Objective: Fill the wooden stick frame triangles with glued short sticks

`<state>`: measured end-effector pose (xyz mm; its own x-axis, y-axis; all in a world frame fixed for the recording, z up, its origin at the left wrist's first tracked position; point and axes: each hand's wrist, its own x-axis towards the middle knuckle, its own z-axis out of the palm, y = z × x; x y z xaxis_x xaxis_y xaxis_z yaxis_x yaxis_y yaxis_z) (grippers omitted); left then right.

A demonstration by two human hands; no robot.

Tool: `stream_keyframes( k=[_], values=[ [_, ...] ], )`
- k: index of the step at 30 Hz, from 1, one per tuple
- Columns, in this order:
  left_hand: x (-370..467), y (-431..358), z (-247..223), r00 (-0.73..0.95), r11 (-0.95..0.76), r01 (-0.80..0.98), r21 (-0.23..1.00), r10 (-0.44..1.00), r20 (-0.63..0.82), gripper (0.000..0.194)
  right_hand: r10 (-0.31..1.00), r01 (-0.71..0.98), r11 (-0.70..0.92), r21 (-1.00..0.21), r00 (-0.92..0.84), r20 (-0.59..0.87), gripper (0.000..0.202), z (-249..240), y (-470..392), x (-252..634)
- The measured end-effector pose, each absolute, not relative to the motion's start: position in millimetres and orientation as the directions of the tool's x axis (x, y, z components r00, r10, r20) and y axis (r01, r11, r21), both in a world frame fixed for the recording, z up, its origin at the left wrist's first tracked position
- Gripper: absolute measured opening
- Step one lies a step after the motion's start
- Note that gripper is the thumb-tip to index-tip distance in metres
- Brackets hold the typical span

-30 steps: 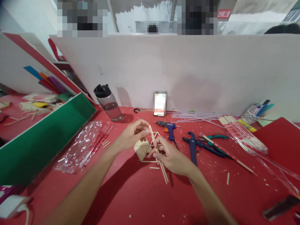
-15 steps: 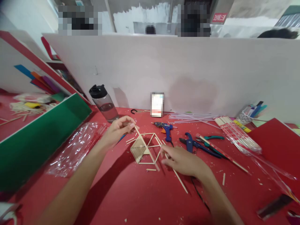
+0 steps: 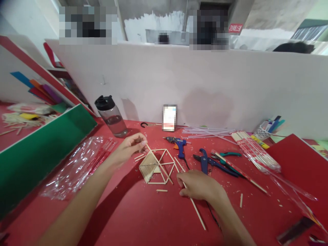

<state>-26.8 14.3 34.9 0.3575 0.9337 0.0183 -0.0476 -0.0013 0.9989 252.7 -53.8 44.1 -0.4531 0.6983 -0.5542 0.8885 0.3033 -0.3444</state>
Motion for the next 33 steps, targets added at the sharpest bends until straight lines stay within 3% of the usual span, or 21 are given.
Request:
stream_keyframes(
  k=[4,7,11,14,19,26,30,33],
  values=[
    [-27.3,15.6,32.8,0.374,0.039,-0.091,0.995,0.927,-0.002,0.029,0.733,0.866,0.285,-0.411,-0.473,-0.489,0.012,49.2,-56.5,254.3],
    [-27.8,16.1,32.1,0.368,0.033,-0.091,0.995,0.930,0.003,0.028,0.800,0.884,0.258,-0.390,-0.422,-0.426,0.009,57.2,-57.4,254.9],
    [-28.5,16.7,30.7,0.333,0.009,-0.101,0.995,0.942,0.026,0.026,0.915,0.895,0.224,-0.385,-0.330,-0.234,0.019,68.2,-56.4,251.2],
    [-27.4,16.7,30.6,0.303,0.013,-0.112,0.994,0.953,0.022,0.027,0.952,0.873,0.190,-0.450,-0.275,-0.133,0.021,69.3,-54.7,245.3],
    [-23.3,16.5,32.5,0.251,0.017,-0.171,0.985,0.968,0.027,0.031,0.887,0.746,0.284,-0.603,-0.442,-0.130,0.021,56.9,-54.0,231.5],
    [-11.5,10.8,32.0,0.218,0.009,-0.207,0.978,0.975,0.037,0.029,0.891,0.638,0.238,-0.733,-0.444,-0.097,0.027,44.4,-63.3,195.6],
    [-1.4,4.4,33.0,0.301,0.019,-0.083,0.996,0.954,0.007,0.029,0.900,0.622,0.219,-0.752,-0.427,-0.091,0.024,41.2,-65.3,185.8],
    [-0.1,3.2,33.4,0.341,0.017,-0.059,0.998,0.940,0.004,0.035,0.901,0.676,0.239,-0.697,-0.421,-0.100,0.023,43.1,-58.7,201.8]
  ],
)
